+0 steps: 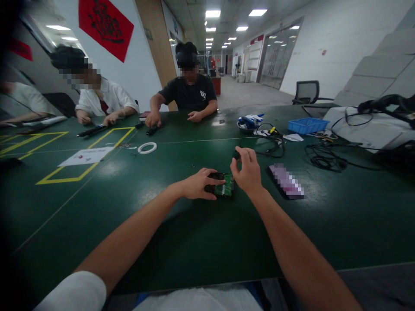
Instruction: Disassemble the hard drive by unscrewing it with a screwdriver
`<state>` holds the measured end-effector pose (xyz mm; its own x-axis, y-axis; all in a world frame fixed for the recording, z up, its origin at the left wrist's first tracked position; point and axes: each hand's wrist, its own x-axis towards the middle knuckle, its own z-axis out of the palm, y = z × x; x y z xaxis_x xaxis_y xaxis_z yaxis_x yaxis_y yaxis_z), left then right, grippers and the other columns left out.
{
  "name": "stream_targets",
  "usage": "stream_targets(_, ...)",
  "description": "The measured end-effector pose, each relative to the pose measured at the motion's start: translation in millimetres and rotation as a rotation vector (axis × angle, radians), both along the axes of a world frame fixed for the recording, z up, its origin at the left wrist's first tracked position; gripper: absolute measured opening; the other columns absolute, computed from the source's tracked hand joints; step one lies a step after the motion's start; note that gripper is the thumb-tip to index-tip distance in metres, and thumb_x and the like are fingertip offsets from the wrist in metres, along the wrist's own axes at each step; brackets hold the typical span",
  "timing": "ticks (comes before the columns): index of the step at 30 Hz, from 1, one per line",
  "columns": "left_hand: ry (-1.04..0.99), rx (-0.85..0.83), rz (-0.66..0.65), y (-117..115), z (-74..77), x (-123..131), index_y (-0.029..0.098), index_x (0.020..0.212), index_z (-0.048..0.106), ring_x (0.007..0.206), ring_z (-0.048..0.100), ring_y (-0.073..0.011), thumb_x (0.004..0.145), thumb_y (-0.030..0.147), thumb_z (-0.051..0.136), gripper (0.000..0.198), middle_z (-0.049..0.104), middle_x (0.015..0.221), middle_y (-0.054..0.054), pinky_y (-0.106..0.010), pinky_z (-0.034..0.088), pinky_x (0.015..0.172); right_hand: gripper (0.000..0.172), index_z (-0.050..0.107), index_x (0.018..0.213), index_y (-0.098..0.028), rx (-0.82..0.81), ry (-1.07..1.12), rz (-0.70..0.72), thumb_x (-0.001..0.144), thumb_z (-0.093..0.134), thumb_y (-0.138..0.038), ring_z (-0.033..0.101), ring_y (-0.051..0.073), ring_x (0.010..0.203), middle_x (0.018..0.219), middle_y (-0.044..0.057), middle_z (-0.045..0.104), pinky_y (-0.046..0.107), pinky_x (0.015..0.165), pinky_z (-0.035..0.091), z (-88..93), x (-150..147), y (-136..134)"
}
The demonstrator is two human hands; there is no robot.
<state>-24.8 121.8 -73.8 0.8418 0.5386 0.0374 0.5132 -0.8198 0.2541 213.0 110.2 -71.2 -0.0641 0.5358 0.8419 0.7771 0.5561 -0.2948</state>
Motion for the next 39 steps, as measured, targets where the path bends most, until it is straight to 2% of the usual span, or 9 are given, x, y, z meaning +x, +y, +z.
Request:
stream_targets(8, 0.002, -0.022, 0.010, -2.4, 3.0, -0.7, 0.033, 0.146, 0.052, 0.136, 0.037, -0.0385, 0.083, 0.057, 0.070, 0.070, 0.038, 0.152, -0.013, -0.050, 0.035, 0.109, 0.039, 0.050, 0.129, -0.024, -0.056, -0.015, 0.039, 0.092, 0.061, -0.032, 0.063, 0.021, 0.079, 0.112, 0.010, 0.058, 0.041, 0.073, 0.059, -1.7, -7.7, -3.2)
stream_targets(14, 0.001, -0.028, 0.015, -1.0, 1.2, -1.1, 0.033, 0.146, 0.052, 0.136, 0.037, -0.0389, 0.083, 0.059, 0.069, 0.071, 0.036, 0.152, -0.014, -0.050, 0.036, 0.107, 0.042, 0.047, 0.133, -0.024, -0.050, -0.016, 0.055, 0.093, 0.057, -0.027, 0.065, 0.023, 0.085, 0.115, 0.011, 0.061, 0.044, 0.081, 0.059, -3.0, -8.3, -3.9)
stream_targets(21, -0.002, -0.001, -0.003, -3.2, 5.2, 0.4, 0.032, 0.145, 0.053, 0.137, 0.038, -0.0379, 0.083, 0.057, 0.070, 0.069, 0.042, 0.150, -0.014, -0.049, 0.034, 0.109, 0.040, 0.050, 0.129, -0.024, -0.038, 0.011, 0.025, 0.091, 0.062, -0.032, 0.063, 0.020, 0.076, 0.109, 0.009, 0.059, 0.042, 0.076, 0.060, -2.0, -6.1, -3.3)
stream_targets(28, -0.001, 0.000, -0.017, -1.0, 3.2, 0.8, 0.030, 0.145, 0.053, 0.137, 0.038, -0.0377, 0.083, 0.058, 0.070, 0.070, 0.042, 0.149, -0.015, -0.049, 0.033, 0.110, 0.046, 0.045, 0.135, -0.021, -0.037, 0.092, 0.062, 0.091, 0.057, -0.026, 0.068, 0.024, 0.092, 0.125, 0.015, 0.059, 0.043, 0.080, 0.062, -8.1, -2.5, 1.3)
stream_targets(33, 0.012, -0.028, 0.013, 0.6, 0.3, -1.0, 0.033, 0.146, 0.051, 0.137, 0.036, -0.0385, 0.082, 0.062, 0.068, 0.072, 0.037, 0.152, -0.013, -0.050, 0.034, 0.109, 0.044, 0.050, 0.130, -0.021, -0.027, 0.109, 0.015, 0.090, 0.063, -0.032, 0.066, 0.022, 0.081, 0.111, 0.011, 0.062, 0.044, 0.076, 0.062, -9.3, 0.8, 3.0)
stream_targets(39, 0.007, -0.043, 0.020, 1.3, -0.7, -1.9, 0.034, 0.147, 0.050, 0.136, 0.036, -0.0383, 0.082, 0.061, 0.069, 0.072, 0.034, 0.154, -0.013, -0.051, 0.035, 0.109, 0.045, 0.051, 0.136, -0.023, -0.027, 0.064, 0.044, 0.092, 0.059, -0.028, 0.065, 0.024, 0.093, 0.117, 0.013, 0.059, 0.045, 0.079, 0.062, -4.1, 1.3, 0.3)
